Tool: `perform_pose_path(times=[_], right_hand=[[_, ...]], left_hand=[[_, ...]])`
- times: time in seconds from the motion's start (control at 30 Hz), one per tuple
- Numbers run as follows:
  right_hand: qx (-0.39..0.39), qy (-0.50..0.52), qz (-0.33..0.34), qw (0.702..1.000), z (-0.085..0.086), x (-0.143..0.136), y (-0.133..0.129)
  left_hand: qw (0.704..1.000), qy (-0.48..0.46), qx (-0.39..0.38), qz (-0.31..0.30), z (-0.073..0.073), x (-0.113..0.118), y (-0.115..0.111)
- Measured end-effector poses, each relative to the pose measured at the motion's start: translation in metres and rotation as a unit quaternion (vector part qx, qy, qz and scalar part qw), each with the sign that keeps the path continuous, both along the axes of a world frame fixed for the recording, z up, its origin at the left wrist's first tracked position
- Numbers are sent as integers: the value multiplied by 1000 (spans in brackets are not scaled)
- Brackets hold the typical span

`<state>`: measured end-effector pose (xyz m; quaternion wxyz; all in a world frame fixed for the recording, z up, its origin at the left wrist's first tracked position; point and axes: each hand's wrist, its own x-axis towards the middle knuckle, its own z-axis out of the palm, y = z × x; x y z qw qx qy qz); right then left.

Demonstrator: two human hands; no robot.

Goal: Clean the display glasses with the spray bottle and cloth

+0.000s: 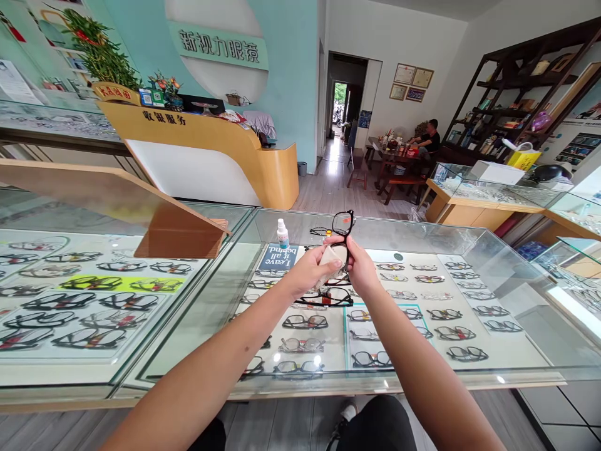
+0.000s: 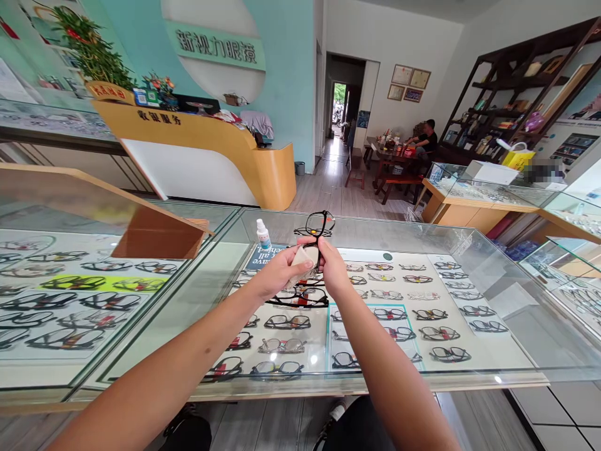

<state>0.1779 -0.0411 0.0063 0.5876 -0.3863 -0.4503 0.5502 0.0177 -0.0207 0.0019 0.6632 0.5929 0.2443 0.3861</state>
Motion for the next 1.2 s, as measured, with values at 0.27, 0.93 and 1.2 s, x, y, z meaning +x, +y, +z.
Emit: perform_pose_path(times=[0.27, 0.93, 1.2], right_hand=[[27, -20, 16, 999, -9, -1, 2], [20, -10, 27, 999, -5, -4, -1], [-8, -10, -5, 1000, -4, 2, 1]], left_hand=[[999, -16, -17, 34, 3, 7, -3], [995, -28, -50, 81, -5, 14, -3], [997, -21, -74, 21, -4, 3, -1]])
